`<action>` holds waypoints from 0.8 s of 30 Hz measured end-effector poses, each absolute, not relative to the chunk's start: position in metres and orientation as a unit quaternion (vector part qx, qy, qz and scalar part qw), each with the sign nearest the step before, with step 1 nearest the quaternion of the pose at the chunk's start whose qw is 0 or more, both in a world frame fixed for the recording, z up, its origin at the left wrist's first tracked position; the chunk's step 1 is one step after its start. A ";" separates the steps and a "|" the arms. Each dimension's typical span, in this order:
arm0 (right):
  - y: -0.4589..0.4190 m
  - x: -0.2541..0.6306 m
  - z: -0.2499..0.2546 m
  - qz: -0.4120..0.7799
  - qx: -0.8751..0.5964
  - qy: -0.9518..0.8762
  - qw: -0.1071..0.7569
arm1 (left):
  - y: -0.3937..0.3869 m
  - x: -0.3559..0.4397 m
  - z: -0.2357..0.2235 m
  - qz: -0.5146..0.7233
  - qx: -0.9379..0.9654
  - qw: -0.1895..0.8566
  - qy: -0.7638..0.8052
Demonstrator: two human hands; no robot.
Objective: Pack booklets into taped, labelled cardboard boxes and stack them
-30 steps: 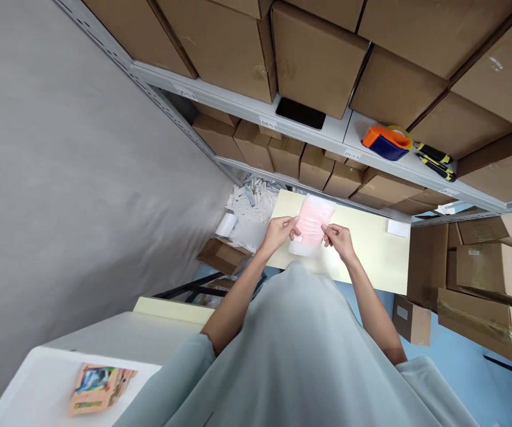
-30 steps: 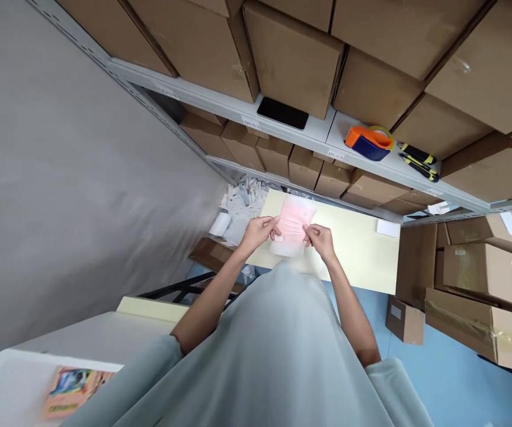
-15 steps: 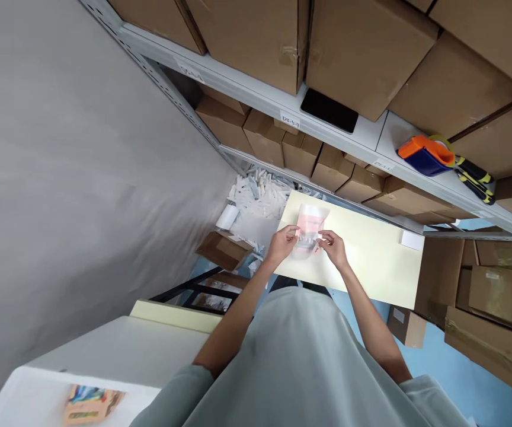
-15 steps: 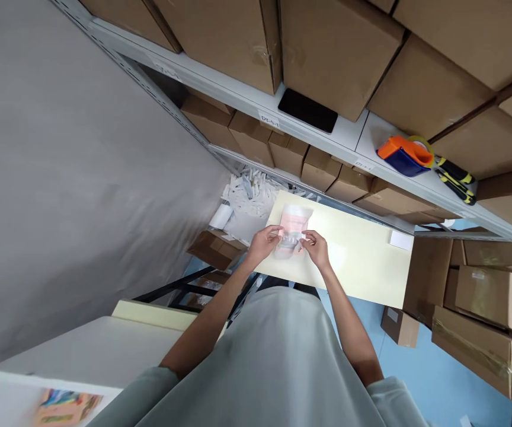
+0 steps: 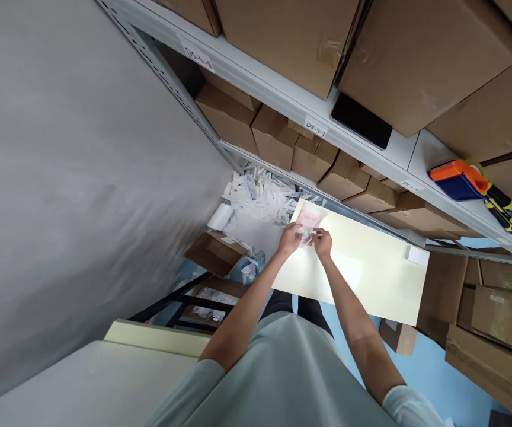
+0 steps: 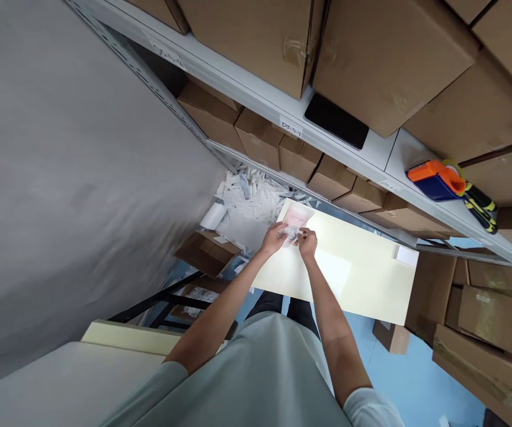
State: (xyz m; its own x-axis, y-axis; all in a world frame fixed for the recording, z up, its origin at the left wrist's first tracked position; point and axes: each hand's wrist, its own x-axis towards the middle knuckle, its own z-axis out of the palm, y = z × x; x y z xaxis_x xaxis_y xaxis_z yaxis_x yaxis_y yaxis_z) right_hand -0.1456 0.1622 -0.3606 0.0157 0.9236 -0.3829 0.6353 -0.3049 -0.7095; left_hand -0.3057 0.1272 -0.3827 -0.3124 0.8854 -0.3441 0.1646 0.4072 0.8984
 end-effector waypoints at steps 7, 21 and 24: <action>0.156 -0.137 -0.314 0.390 -0.666 -0.604 0.201 | 0.091 -0.301 -0.336 0.438 0.360 0.455 0.687; 0.057 -0.095 -0.136 0.484 -0.381 -0.732 0.291 | -0.099 -0.282 -0.124 0.594 0.322 0.226 0.702; 0.017 -0.091 -0.122 0.517 -0.322 -0.742 0.279 | -0.163 -0.252 -0.095 0.605 0.295 0.167 0.721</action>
